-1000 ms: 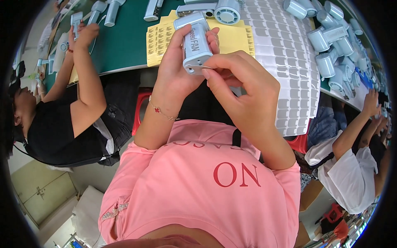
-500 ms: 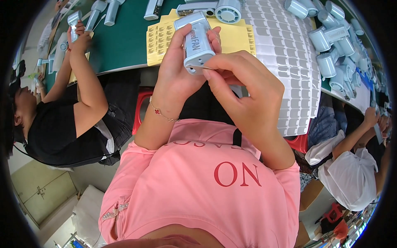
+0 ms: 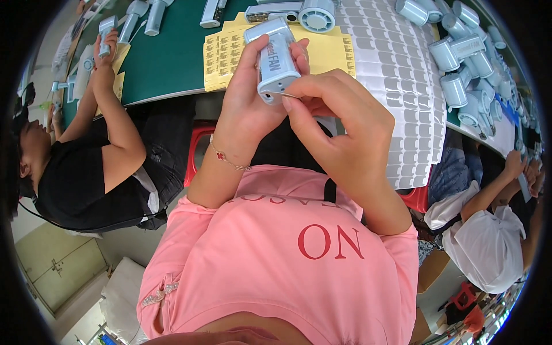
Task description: The person assembles portable handheld fans by hand, applying stickers from label sheets and joining plastic components.
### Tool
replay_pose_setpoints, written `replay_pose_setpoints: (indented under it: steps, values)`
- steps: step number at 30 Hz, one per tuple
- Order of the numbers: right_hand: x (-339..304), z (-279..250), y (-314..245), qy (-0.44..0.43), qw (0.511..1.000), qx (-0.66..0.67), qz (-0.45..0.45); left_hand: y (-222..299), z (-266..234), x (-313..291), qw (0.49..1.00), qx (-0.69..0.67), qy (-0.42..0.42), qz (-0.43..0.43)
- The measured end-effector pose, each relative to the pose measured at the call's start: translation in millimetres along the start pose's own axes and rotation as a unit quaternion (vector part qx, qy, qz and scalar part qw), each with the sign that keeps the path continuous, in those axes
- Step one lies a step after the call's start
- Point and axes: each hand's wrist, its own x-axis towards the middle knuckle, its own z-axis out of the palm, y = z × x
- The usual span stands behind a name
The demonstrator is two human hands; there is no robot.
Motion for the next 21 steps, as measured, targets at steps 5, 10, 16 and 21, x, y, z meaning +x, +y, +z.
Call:
replay_pose_setpoints:
  steps: [5, 10, 16, 21]
  values:
    - [-2.2, 0.1, 1.3, 0.005, 1.0, -0.007, -0.003, -0.6, -4.5, -1.9, 0.999, 0.012, -0.033, 0.003]
    - [-3.2, -0.4, 3.2, 0.017, 1.0, -0.026, -0.004, -2.3, -3.2, -0.5, 1.0, 0.0, -0.023, 0.0]
    - [-5.3, 1.2, 6.4, 0.025, 0.999, -0.039, -0.014, -3.7, -4.3, -2.2, 1.0, 0.02, -0.015, 0.017]
    - [-5.3, 3.1, 6.4, 0.029, 0.999, -0.04, -0.019, -3.5, -5.3, -3.5, 1.0, 0.013, -0.01, 0.011]
